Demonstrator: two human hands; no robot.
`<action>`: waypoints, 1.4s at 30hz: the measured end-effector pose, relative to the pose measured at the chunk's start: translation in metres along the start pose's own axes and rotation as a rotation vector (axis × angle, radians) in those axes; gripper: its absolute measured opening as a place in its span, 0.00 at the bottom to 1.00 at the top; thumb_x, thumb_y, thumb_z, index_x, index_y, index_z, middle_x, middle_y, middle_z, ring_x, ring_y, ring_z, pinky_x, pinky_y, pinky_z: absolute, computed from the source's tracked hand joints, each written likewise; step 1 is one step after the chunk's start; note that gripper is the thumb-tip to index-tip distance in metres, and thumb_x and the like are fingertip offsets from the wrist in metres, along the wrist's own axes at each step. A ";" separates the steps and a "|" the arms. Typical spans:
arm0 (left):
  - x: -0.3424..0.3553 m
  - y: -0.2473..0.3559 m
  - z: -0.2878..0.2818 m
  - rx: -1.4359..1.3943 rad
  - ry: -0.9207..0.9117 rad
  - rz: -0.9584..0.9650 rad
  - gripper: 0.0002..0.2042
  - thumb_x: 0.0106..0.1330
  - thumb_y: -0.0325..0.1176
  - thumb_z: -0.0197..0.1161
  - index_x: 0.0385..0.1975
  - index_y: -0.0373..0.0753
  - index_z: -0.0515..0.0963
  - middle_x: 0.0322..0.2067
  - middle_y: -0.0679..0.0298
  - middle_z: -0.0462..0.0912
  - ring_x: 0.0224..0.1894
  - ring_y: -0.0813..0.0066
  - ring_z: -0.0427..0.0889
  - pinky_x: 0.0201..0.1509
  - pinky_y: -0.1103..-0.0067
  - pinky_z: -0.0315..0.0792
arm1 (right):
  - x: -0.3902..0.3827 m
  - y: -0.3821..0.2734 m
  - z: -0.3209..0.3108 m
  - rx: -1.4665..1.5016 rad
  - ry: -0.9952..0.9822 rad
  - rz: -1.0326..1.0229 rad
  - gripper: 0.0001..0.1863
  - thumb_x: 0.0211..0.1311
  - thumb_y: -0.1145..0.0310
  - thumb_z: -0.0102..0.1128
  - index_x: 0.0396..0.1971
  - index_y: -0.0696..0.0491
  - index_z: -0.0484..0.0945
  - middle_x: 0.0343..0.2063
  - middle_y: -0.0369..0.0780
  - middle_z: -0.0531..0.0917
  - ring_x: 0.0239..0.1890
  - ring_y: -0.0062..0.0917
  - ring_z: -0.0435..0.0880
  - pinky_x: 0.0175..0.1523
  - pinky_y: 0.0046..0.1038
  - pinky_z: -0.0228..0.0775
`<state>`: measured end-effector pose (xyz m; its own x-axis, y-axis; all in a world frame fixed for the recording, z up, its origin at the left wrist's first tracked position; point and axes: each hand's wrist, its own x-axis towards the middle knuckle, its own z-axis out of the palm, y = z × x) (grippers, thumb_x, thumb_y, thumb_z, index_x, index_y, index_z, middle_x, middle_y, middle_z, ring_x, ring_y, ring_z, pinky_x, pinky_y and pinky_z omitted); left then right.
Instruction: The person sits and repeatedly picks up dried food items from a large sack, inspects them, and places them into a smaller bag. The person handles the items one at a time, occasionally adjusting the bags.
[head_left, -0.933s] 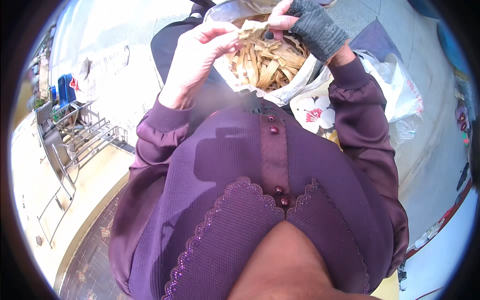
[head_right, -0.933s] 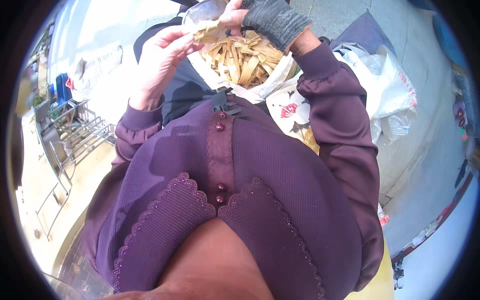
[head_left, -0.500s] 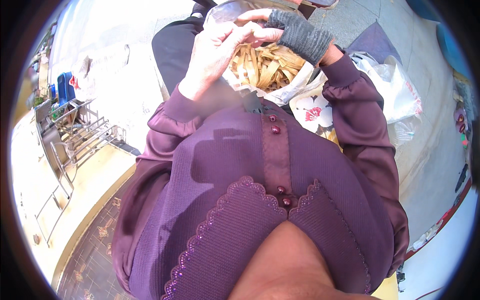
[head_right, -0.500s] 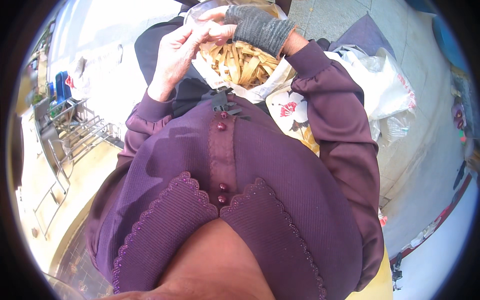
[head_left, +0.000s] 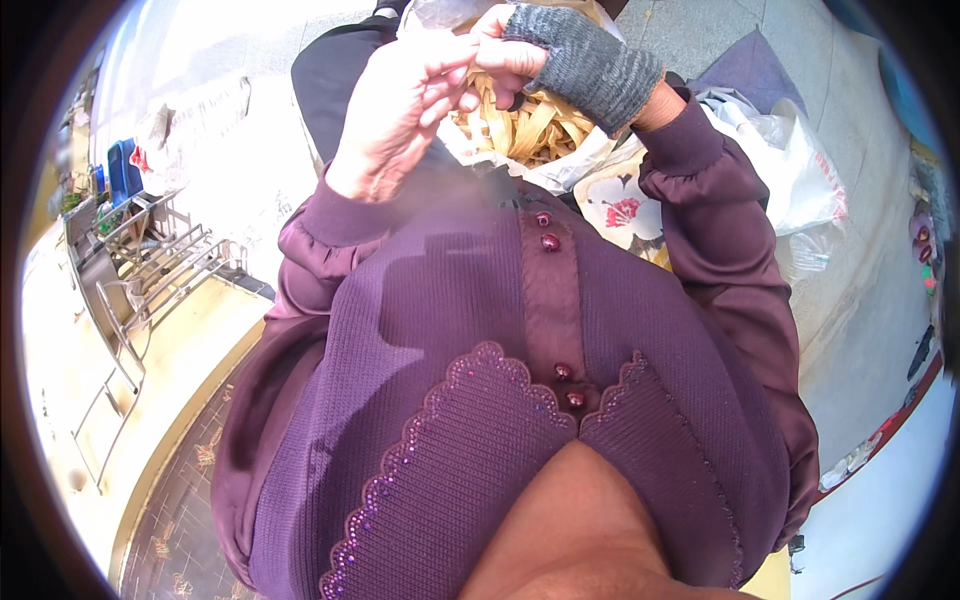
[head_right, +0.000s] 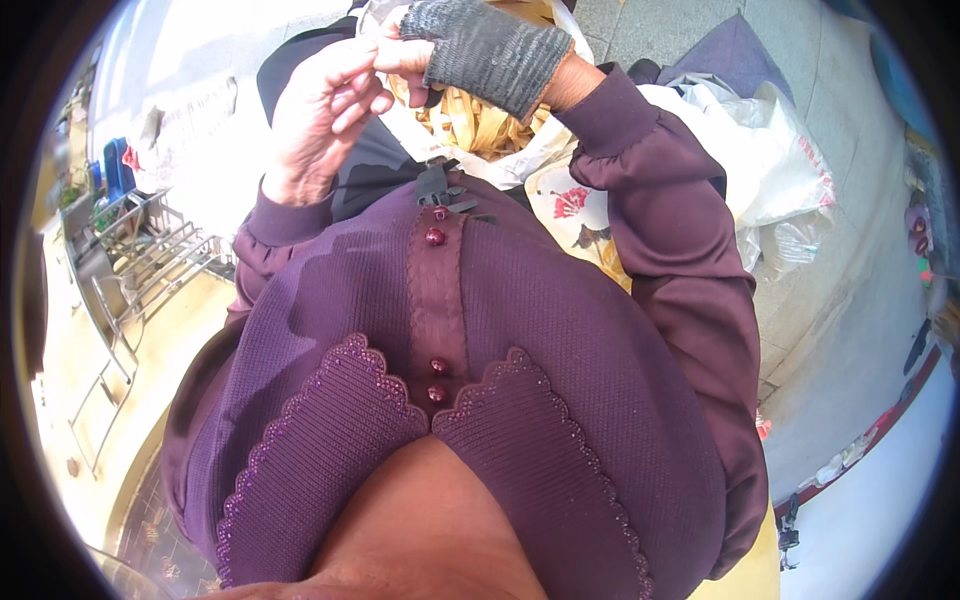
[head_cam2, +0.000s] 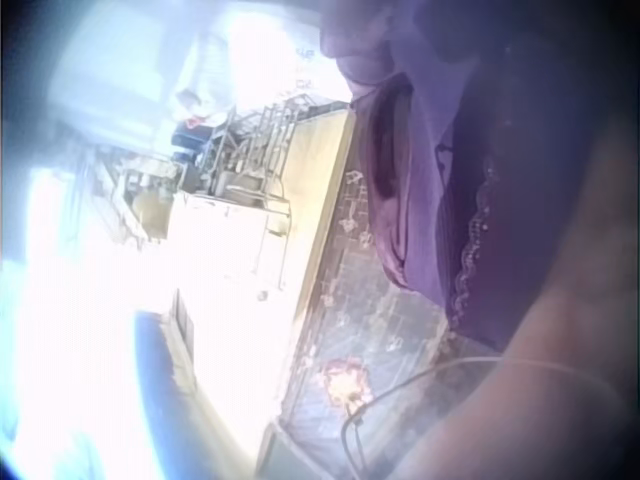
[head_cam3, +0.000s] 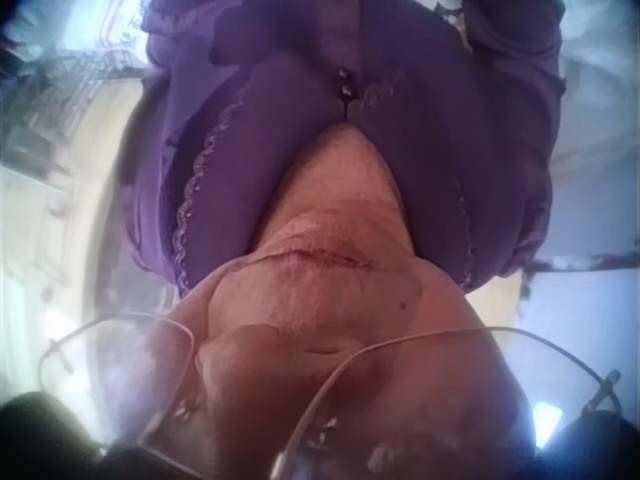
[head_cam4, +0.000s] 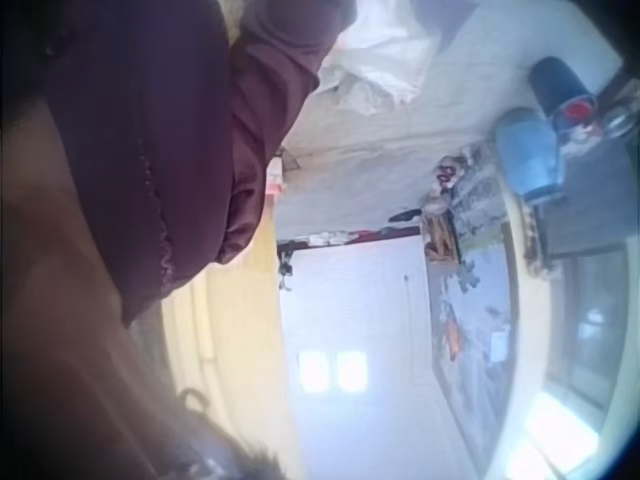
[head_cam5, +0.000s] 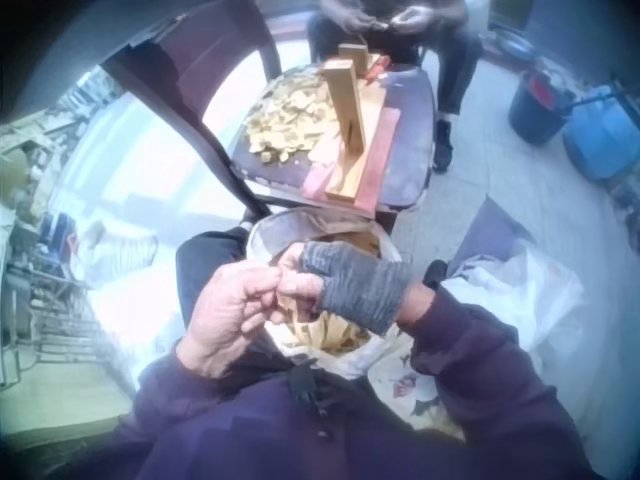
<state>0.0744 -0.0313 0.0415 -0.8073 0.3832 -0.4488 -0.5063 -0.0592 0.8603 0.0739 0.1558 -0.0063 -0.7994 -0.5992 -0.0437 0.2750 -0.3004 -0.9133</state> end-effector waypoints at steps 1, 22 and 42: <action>0.000 -0.001 -0.002 0.005 -0.007 0.024 0.10 0.67 0.32 0.54 0.23 0.38 0.72 0.12 0.78 0.60 0.12 0.90 0.55 0.29 0.84 0.67 | 0.001 0.000 0.005 0.008 -0.011 -0.060 0.11 0.66 0.61 0.53 0.31 0.55 0.71 0.22 0.33 0.76 0.24 0.15 0.76 0.30 0.16 0.69; 0.023 -0.005 -0.039 0.102 -0.521 -0.133 0.26 0.71 0.50 0.45 0.53 0.30 0.69 0.39 0.54 0.80 0.41 0.69 0.81 0.49 0.74 0.74 | 0.006 0.010 -0.033 -0.546 0.222 -0.747 0.08 0.58 0.75 0.57 0.38 0.53 0.79 0.37 0.40 0.80 0.41 0.29 0.79 0.47 0.28 0.69; 0.041 -0.033 -0.028 0.273 -0.040 0.358 0.21 0.66 0.45 0.57 0.52 0.36 0.72 0.45 0.59 0.76 0.40 0.79 0.79 0.45 0.82 0.73 | 0.000 0.026 -0.011 -1.418 0.575 -0.422 0.12 0.55 0.65 0.60 0.39 0.52 0.75 0.31 0.40 0.79 0.35 0.33 0.80 0.38 0.30 0.72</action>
<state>0.0491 -0.0388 -0.0119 -0.9019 0.4188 -0.1059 -0.0944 0.0482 0.9944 0.0752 0.1563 -0.0347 -0.8632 -0.2081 0.4600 -0.4472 0.7381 -0.5052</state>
